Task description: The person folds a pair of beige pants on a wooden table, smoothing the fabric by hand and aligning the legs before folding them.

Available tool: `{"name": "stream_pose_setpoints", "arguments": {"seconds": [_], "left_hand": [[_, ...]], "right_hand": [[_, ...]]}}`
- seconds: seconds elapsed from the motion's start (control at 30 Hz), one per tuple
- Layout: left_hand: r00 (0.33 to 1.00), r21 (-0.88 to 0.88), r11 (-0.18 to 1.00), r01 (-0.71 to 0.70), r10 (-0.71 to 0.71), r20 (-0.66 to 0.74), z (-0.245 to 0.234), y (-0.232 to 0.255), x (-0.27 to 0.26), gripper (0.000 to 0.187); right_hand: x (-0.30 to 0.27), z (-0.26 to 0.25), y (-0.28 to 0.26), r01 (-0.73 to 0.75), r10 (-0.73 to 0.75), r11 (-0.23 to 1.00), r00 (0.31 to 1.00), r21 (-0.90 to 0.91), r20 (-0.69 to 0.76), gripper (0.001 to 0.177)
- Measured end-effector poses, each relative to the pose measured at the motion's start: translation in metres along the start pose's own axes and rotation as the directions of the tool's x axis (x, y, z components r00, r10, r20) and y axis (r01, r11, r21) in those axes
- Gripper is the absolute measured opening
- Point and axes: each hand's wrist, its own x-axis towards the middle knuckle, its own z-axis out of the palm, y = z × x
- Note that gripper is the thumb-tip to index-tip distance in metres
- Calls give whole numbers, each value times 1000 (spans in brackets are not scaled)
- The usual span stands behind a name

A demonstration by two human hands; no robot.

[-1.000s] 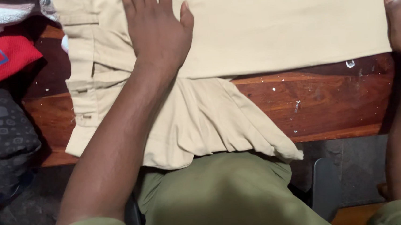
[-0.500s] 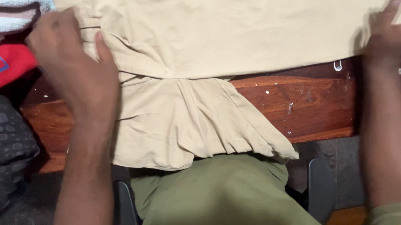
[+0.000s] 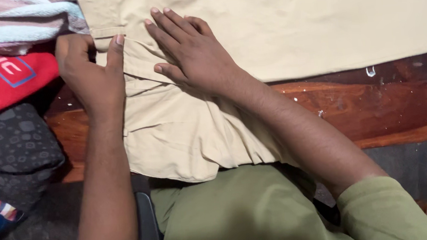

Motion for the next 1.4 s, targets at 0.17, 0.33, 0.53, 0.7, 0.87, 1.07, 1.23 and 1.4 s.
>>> {"name": "stream_pose_setpoints", "arguments": {"seconds": [0.17,0.33,0.53,0.7,0.87,1.07,1.23,1.4], "left_hand": [[999,-71,996,47,-46,9,6,-23,0,38],[995,-76,992,98,-98,2,7,-24,-2,36],[990,-36,990,135,-137,-47,2,-2,4,37],[996,-3,998,57,-57,-63,-16,47,4,27],[816,95,874,-477,399,418,2,57,16,41],[791,211,835,-509,356,498,24,36,18,51],[788,237,831,-504,330,520,31,28,15,58],[784,269,826,-496,293,548,31,28,17,56]], "right_hand": [[-3,6,1,-101,104,993,994,62,-45,60],[-3,7,1,-118,119,992,992,36,-51,51],[-2,6,-1,-128,131,991,988,36,-76,46],[-2,8,-1,-108,106,994,991,-19,-83,45],[-4,12,2,-106,105,994,991,-9,-82,47],[-2,13,1,-165,154,983,979,-83,-130,56],[4,18,-8,-356,345,906,934,-228,-87,65],[16,26,0,-215,209,974,975,-79,-74,64]]}}
